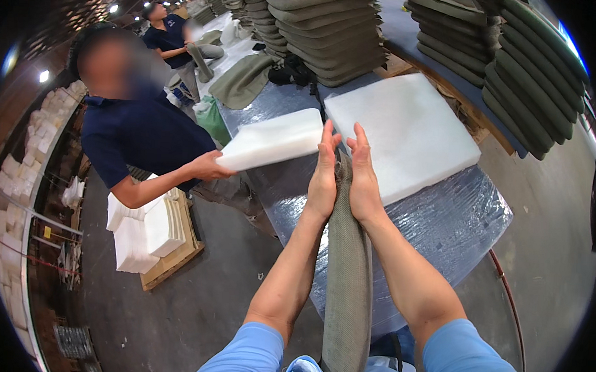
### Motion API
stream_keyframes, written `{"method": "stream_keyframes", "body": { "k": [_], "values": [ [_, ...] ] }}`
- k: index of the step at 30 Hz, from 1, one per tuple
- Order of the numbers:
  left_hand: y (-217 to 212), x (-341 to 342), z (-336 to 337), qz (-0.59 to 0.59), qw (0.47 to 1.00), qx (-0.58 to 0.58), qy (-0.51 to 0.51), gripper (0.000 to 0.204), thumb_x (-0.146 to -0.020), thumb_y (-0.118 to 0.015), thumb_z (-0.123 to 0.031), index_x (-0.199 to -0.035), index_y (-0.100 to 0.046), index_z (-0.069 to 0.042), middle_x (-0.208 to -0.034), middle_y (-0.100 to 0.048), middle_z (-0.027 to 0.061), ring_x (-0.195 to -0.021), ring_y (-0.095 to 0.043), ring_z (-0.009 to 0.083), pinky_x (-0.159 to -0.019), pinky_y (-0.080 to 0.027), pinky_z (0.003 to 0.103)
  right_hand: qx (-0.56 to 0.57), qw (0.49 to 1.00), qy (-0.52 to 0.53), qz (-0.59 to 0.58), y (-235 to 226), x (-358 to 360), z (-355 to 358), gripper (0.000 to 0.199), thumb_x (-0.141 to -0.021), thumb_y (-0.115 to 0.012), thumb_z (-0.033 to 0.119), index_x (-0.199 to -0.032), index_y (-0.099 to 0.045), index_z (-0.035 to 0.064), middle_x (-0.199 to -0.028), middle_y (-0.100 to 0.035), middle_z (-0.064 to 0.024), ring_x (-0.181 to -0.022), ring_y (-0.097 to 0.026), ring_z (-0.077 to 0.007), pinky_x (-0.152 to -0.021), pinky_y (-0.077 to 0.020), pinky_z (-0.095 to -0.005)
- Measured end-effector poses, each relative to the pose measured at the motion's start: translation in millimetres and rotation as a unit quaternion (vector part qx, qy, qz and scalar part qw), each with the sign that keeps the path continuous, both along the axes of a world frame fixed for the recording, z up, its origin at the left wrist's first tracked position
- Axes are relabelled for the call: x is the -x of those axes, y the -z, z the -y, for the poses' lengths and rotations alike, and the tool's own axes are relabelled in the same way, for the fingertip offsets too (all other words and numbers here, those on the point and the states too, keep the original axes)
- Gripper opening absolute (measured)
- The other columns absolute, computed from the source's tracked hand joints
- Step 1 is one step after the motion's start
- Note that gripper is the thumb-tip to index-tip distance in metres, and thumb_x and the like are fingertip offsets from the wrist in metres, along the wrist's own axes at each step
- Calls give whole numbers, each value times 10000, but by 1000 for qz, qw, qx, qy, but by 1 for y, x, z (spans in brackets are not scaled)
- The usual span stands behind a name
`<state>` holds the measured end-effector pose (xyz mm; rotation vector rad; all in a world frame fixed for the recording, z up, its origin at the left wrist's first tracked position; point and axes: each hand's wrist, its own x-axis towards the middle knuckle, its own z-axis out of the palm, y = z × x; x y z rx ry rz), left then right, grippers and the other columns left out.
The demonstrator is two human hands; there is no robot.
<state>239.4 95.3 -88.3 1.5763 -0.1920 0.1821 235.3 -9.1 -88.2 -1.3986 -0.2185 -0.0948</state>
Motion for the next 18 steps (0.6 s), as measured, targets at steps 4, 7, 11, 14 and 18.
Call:
{"method": "stream_keyframes", "body": {
  "k": [4, 7, 11, 14, 18],
  "values": [
    [-11, 0, 4, 15, 999, -29, 22, 856, -1100, -175, -712, -1731, -128, -136, -1731, -221, 255, -1622, -211, 346, -1309, -156, 434, 9, 999, -22, 28, 9, -4, 0, 933, -1080, -207, 736, -1701, -163, 41, -1721, -235, -248, -1609, -235, -360, -1305, -218, -456],
    [-19, -6, 4, 3, 999, -48, 7, 845, -1114, -228, -663, -1718, -139, -78, -1756, -172, 219, -1622, -210, 333, -1313, -169, 420, 15, 999, -26, 45, 13, -5, -5, 954, -1074, -207, 748, -1700, -152, 29, -1724, -227, -250, -1614, -218, -366, -1310, -195, -459],
    [-30, -3, 9, -22, 996, -88, 1, 759, -1144, -312, -526, -1700, -180, -25, -1714, -274, 224, -1588, -264, 357, -1290, -218, 416, 8, 998, -22, 53, 20, -8, 0, 976, -1067, -206, 760, -1699, -144, 20, -1729, -218, -251, -1619, -198, -371, -1314, -176, -457],
    [-15, -6, -16, 6, 994, -51, -94, 763, -1139, -294, -569, -1684, -240, -38, -1683, -347, 201, -1535, -357, 327, -1270, -265, 432, 43, 997, -42, 48, 15, -4, -10, 975, -1068, -198, 759, -1702, -134, 21, -1731, -212, -252, -1622, -186, -374, -1314, -173, -455],
    [8, 10, -5, -100, 952, 257, -134, 737, -1134, -289, -601, -1615, -392, -52, -1571, -484, 158, -1367, -508, 270, -1198, -362, 443, 82, 996, -39, 11, 28, -2, 11, 970, -1071, -191, 752, -1702, -129, 18, -1738, -193, -254, -1630, -161, -381, -1318, -152, -451]
  ]
}}
